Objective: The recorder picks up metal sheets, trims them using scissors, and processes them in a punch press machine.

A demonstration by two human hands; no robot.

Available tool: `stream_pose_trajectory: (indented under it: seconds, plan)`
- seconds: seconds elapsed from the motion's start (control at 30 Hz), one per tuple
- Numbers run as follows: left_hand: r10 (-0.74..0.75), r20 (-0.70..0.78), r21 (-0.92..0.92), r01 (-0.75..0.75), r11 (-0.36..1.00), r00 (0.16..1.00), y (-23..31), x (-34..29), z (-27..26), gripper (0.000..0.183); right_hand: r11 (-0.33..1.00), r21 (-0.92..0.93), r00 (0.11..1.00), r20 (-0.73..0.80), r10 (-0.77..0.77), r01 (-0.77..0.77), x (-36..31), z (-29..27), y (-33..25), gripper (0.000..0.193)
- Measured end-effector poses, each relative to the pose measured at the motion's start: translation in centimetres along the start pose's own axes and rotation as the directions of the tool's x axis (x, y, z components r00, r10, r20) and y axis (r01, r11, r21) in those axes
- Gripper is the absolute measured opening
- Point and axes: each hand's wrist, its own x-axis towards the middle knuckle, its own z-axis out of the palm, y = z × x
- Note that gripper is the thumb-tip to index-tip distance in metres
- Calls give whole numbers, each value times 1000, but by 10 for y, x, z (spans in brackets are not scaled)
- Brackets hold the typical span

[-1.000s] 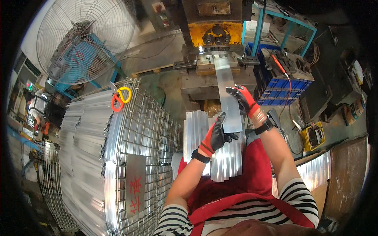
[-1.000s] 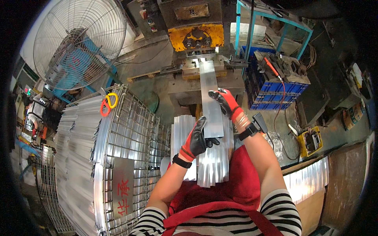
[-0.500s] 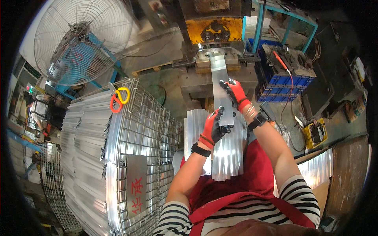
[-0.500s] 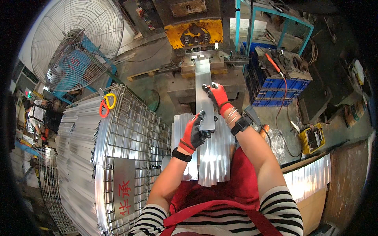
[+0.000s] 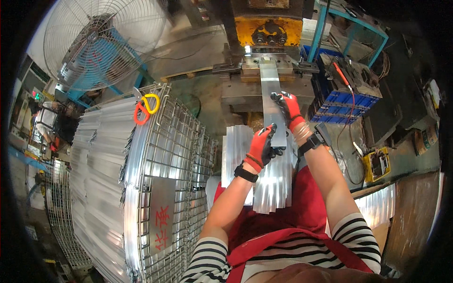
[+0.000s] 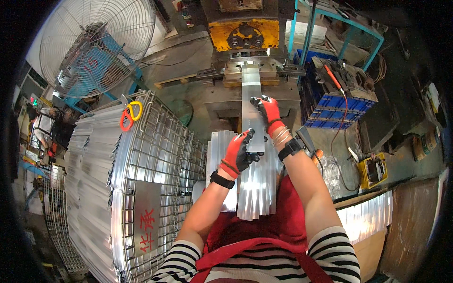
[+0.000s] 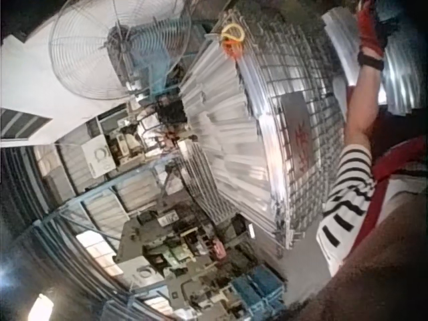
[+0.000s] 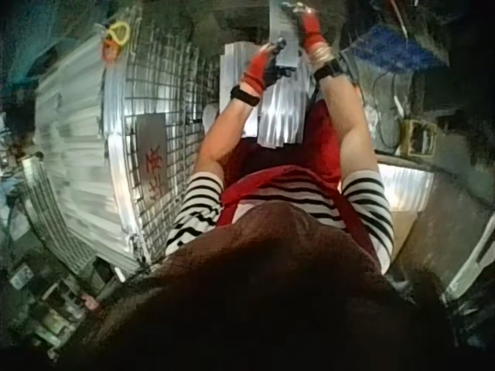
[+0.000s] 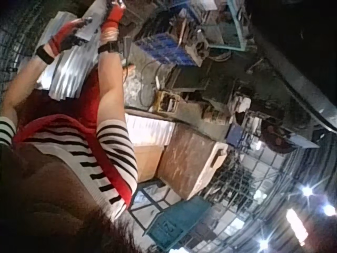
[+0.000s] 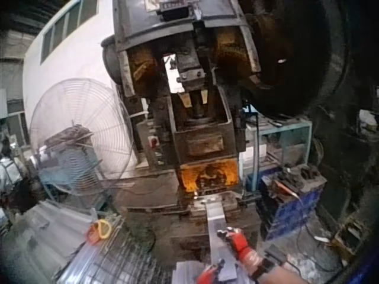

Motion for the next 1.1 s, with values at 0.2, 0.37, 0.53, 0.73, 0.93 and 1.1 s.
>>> stream_pose_trajectory:
  seconds: [0.2,0.37,0.53,0.73,0.93,1.1]
  plan:
    - [8,-40,20,-7,1000,999,-2,-1,3,28,1000,-11,1000,-1,-12,12,6,-5,4,11]
    - [35,-28,38,-34,999,999,-1,0,3,28,999,-36,1000,1,-29,29,7,-5,7,17]
    - [20,-86,9,-20,1000,996,-5,2,-2,27,996,-85,999,-49,20,-24,8,-3,10,19]
    - [46,12,-58,-46,997,999,-2,-2,6,32,991,-129,999,35,-31,36,6,-10,6,19]
    - [135,18,384,-131,914,991,-6,-28,-28,33,754,-598,948,28,-317,270,-21,-17,-12,28]
    - [260,19,987,-59,147,965,37,-83,-28,25,-214,-796,572,567,-593,566,-79,-15,-95,59]
